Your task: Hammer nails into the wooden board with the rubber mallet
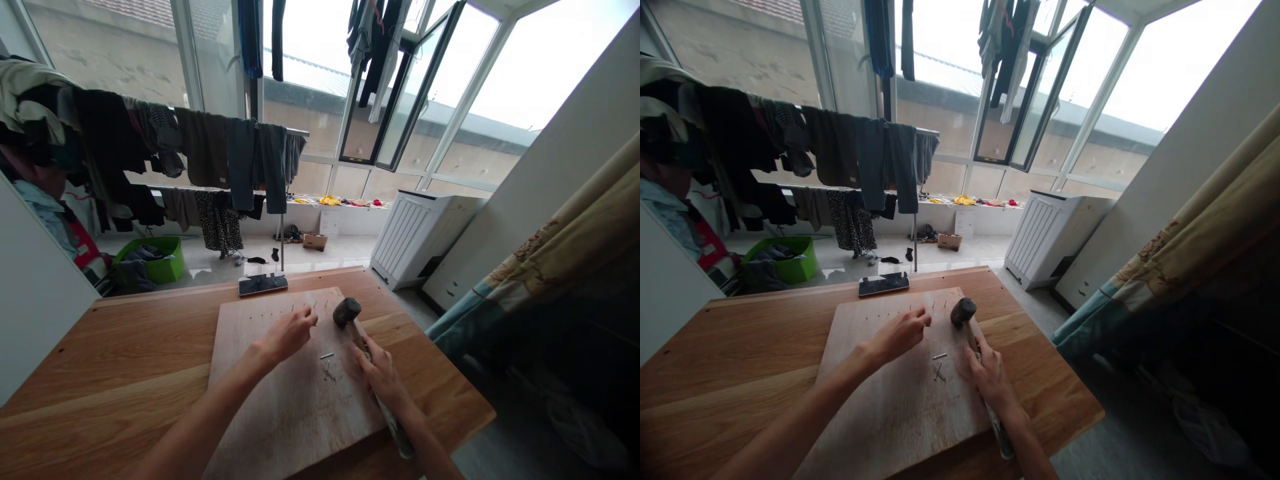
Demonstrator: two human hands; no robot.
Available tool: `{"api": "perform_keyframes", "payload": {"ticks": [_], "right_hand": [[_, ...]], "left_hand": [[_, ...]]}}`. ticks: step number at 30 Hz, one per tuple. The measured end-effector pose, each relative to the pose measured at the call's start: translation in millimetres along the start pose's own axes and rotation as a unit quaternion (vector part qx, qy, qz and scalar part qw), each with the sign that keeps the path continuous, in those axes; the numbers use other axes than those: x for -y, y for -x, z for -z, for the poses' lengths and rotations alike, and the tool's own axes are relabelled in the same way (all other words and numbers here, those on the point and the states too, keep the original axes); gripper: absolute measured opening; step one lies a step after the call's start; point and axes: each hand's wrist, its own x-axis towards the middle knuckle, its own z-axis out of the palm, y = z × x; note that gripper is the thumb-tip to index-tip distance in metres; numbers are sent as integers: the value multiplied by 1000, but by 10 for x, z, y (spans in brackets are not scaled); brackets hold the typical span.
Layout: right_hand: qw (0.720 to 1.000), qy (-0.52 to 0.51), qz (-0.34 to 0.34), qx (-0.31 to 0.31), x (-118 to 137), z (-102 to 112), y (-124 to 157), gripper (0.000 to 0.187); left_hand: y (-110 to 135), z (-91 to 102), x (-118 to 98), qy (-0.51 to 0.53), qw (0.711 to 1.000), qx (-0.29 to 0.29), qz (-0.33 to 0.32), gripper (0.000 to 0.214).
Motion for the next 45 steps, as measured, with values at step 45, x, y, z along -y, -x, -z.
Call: {"api": "perform_keyframes", "payload": {"ticks": [45], "right_hand": [[994, 23, 93, 45, 644, -343, -74, 34]], "left_hand": [[189, -244, 896, 335, 909, -198, 147, 23]]}}
